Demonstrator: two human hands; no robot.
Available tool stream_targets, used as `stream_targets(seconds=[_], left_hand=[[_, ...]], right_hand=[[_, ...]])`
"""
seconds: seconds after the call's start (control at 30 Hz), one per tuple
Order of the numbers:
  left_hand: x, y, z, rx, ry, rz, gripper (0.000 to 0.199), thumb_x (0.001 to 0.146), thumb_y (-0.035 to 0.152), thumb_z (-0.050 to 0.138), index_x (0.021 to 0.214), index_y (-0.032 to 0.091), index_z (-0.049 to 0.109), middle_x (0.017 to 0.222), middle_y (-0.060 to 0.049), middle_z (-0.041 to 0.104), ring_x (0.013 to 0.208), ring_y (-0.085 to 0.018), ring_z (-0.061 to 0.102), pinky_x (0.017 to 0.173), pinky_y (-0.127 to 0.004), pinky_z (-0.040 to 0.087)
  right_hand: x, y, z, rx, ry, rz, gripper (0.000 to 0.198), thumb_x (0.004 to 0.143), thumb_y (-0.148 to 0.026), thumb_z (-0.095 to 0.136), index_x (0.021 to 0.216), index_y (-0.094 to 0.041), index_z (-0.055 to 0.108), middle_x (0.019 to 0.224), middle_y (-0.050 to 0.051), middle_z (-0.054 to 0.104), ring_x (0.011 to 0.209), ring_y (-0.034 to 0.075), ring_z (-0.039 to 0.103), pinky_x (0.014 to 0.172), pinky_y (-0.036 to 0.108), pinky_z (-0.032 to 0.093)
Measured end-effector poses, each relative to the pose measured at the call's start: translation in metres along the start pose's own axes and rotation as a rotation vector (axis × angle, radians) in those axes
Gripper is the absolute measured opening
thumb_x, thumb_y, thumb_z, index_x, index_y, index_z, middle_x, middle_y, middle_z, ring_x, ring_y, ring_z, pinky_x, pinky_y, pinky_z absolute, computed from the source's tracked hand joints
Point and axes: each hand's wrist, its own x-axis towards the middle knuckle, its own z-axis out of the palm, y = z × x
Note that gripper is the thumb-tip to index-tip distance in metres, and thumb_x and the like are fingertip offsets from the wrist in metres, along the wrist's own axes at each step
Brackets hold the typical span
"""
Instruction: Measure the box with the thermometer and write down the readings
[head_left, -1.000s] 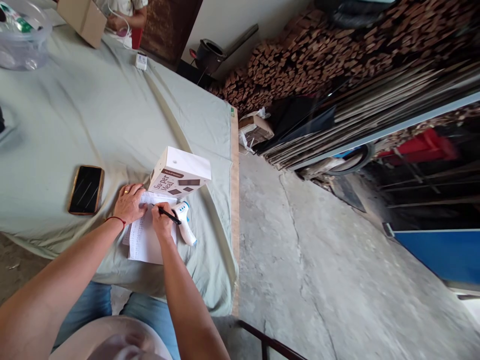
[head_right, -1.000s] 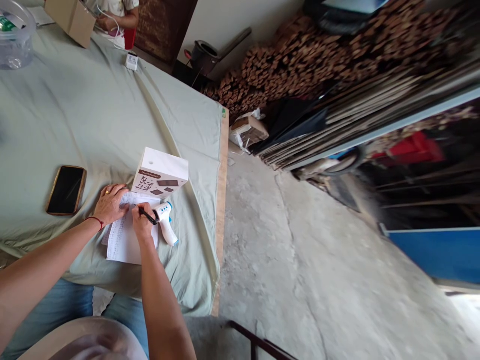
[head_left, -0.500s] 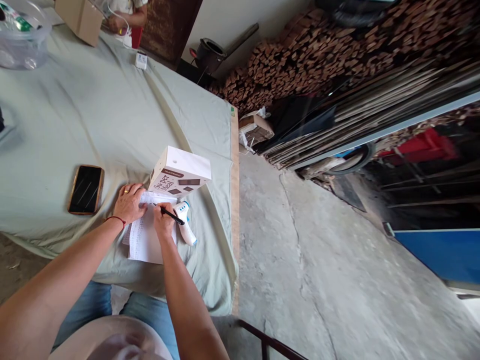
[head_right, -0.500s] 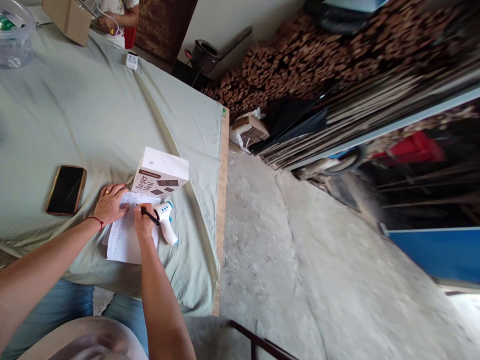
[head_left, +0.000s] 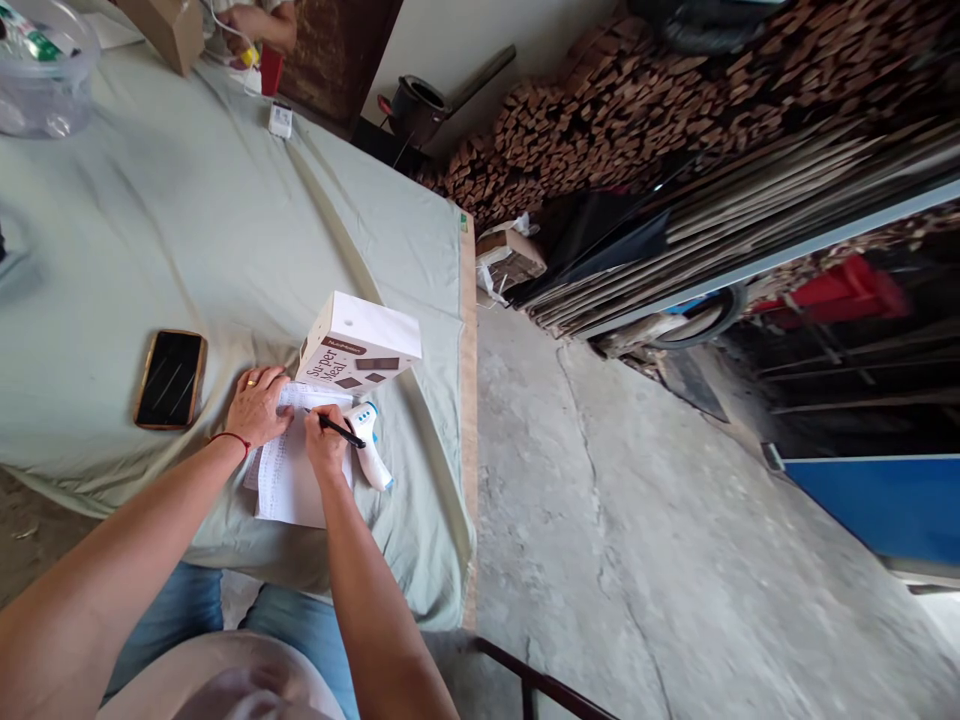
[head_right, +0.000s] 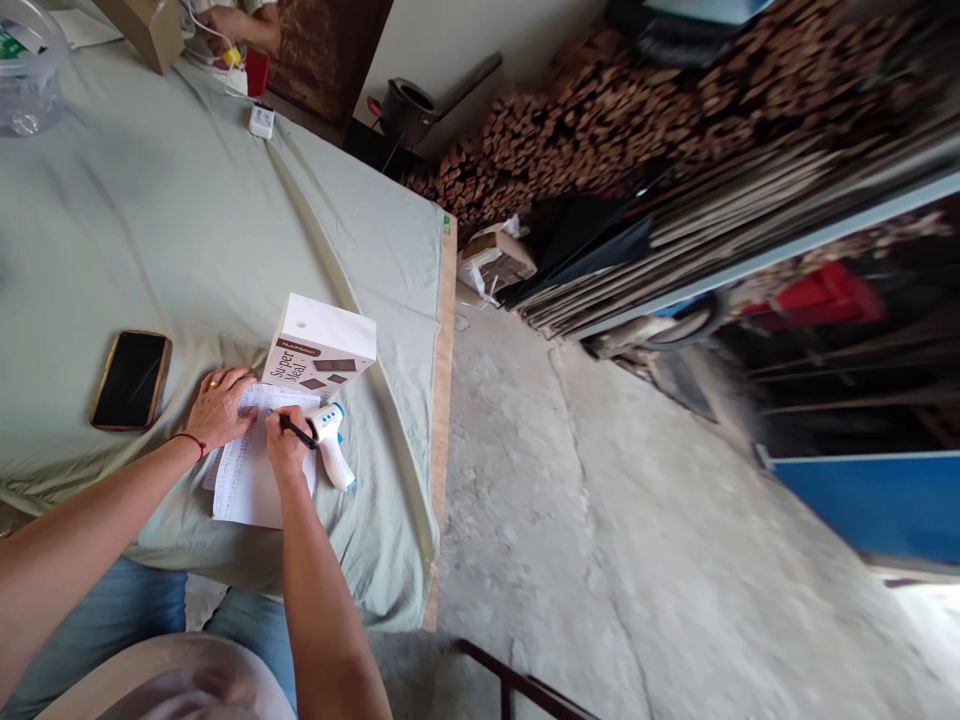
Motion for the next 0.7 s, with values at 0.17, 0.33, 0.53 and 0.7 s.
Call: stream_targets(seconds=[0.17,0.33,0.53,0.7], left_hand=[[0.0,0.0,0.001,0.002,0.024,0.012,0.047,0.086,0.029,0.062,0.132,0.023,0.062,0.148,-0.01,0.058,0.14,-0.032,0.049,0.125,-0.051,0.032],[0.0,0.0,0.002,-0.009,0.03,0.012,0.047,0.085,0.028,0.063,0.132,0.023,0.063,0.148,-0.01,0.058,0.14,-0.033,0.049,0.124,-0.052,0.032],[0.0,-0.001,0.003,-0.012,0.027,0.014,0.049,0.085,0.029,0.063,0.133,0.022,0.062,0.149,-0.01,0.058,0.14,-0.033,0.048,0.124,-0.052,0.031],[0.0,-0.002,0.001,-0.013,0.0,-0.007,0.047,0.085,0.03,0.061,0.132,0.022,0.063,0.15,-0.009,0.057,0.141,-0.032,0.048,0.125,-0.05,0.03]], right_hand=[[-0.001,0.001,0.001,0.014,0.046,-0.008,0.015,0.085,-0.036,0.05,0.076,-0.023,0.051,0.066,0.0,0.058,0.063,0.018,0.054,0.064,0.033,0.049],[0.0,0.003,0.0,-0.023,0.039,-0.017,0.016,0.086,-0.035,0.052,0.075,-0.024,0.049,0.065,-0.001,0.056,0.062,0.017,0.052,0.064,0.033,0.049],[0.0,0.001,0.0,-0.023,0.042,-0.04,0.02,0.087,-0.038,0.052,0.074,-0.024,0.051,0.064,0.0,0.055,0.061,0.018,0.051,0.063,0.034,0.049],[-0.016,-0.017,-0.015,0.087,0.142,-0.078,0.027,0.096,-0.045,0.05,0.089,-0.021,0.061,0.077,0.002,0.063,0.072,0.019,0.061,0.073,0.035,0.053]])
